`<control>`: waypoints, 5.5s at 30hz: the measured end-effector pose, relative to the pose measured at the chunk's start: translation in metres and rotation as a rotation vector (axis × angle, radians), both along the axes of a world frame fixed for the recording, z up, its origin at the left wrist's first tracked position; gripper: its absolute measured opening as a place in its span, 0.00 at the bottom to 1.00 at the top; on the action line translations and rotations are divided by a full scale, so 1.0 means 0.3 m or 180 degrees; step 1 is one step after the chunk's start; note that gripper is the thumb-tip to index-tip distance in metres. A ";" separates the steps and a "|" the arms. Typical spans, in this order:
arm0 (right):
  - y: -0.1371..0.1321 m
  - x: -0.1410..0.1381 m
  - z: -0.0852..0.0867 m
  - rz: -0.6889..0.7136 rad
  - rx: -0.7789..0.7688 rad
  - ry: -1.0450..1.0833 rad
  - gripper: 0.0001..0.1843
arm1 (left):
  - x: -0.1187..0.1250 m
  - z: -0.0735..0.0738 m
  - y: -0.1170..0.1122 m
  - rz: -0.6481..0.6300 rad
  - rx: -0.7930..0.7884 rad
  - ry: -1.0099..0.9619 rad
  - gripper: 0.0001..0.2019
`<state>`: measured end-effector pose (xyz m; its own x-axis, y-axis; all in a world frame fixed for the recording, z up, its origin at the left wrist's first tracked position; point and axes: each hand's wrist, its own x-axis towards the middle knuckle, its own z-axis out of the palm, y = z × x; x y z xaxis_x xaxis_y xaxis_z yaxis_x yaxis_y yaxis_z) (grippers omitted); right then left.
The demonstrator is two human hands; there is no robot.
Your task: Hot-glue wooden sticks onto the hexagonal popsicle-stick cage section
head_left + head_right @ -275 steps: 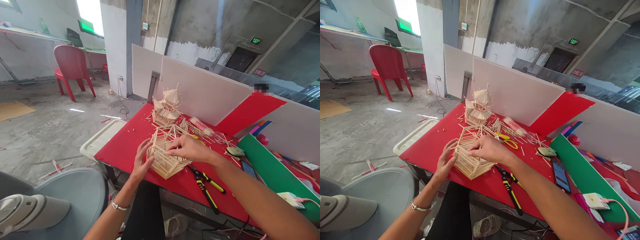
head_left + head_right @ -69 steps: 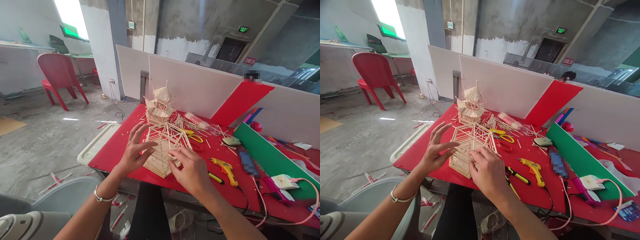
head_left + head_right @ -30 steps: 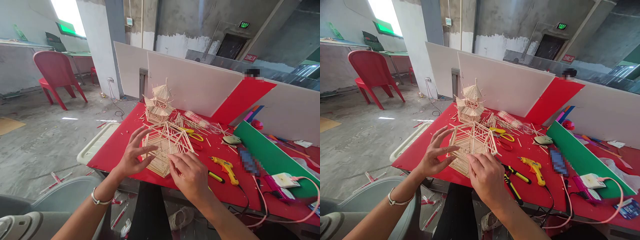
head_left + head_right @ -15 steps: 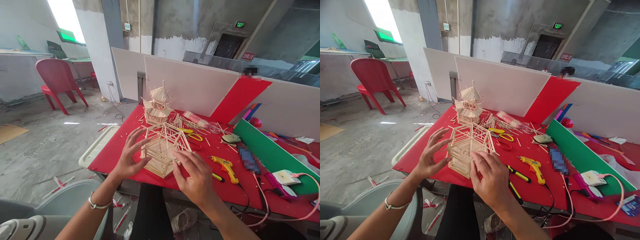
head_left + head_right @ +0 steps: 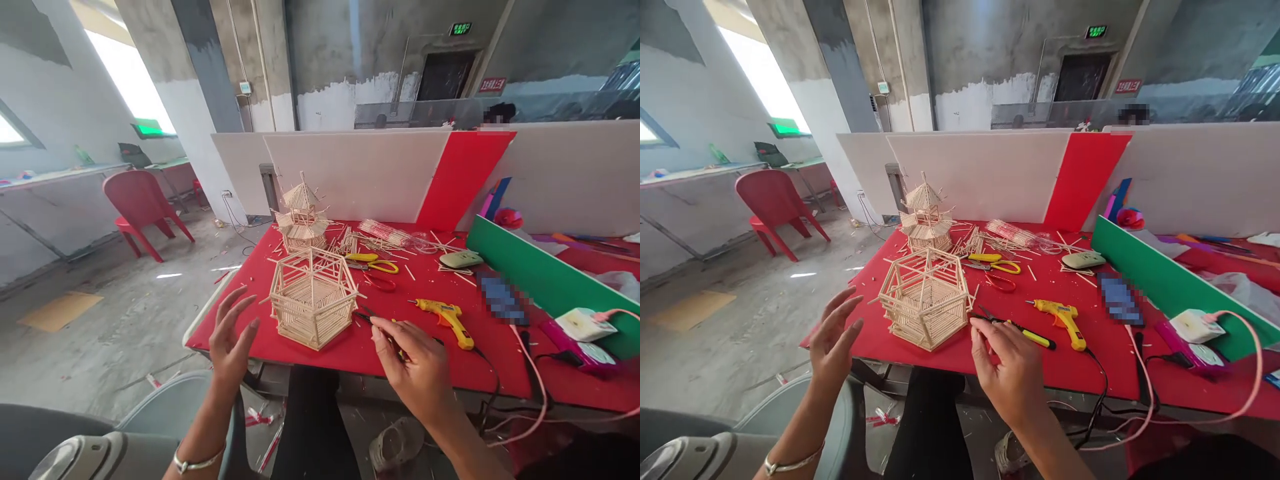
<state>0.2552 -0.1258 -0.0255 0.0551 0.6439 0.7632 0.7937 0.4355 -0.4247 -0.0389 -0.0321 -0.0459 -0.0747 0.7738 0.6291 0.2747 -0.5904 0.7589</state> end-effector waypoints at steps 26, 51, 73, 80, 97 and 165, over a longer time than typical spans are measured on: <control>-0.002 0.173 -0.138 -0.0747 -0.1125 0.0210 0.13 | 0.147 -0.105 -0.041 0.1748 -0.1077 -0.1069 0.22; 0.519 0.281 -0.129 0.0289 -0.2284 -0.1196 0.08 | 0.274 -0.173 -0.168 -0.0165 -0.1856 -0.0812 0.15; 0.489 -0.113 0.307 0.2171 -0.3147 -0.1205 0.12 | 0.379 0.020 -0.153 -0.0716 -0.2603 -0.3189 0.25; 0.524 -0.117 0.311 0.2434 -0.3334 -0.1125 0.12 | 0.382 0.036 -0.137 -0.0753 -0.2517 -0.3163 0.24; 0.533 -0.109 0.290 0.2610 -0.3352 -0.0944 0.14 | 0.388 0.025 -0.131 -0.0698 -0.2386 -0.3017 0.22; 0.382 -0.107 0.317 0.1606 -0.1852 -0.1773 0.08 | 0.166 0.159 -0.030 0.0761 0.1281 0.2296 0.06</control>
<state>0.2231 -0.0112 0.0696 -0.6084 0.7797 0.1479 0.7236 0.6216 -0.3000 0.0109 -0.0412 0.0017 0.3164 0.4962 0.8085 0.7608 -0.6418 0.0961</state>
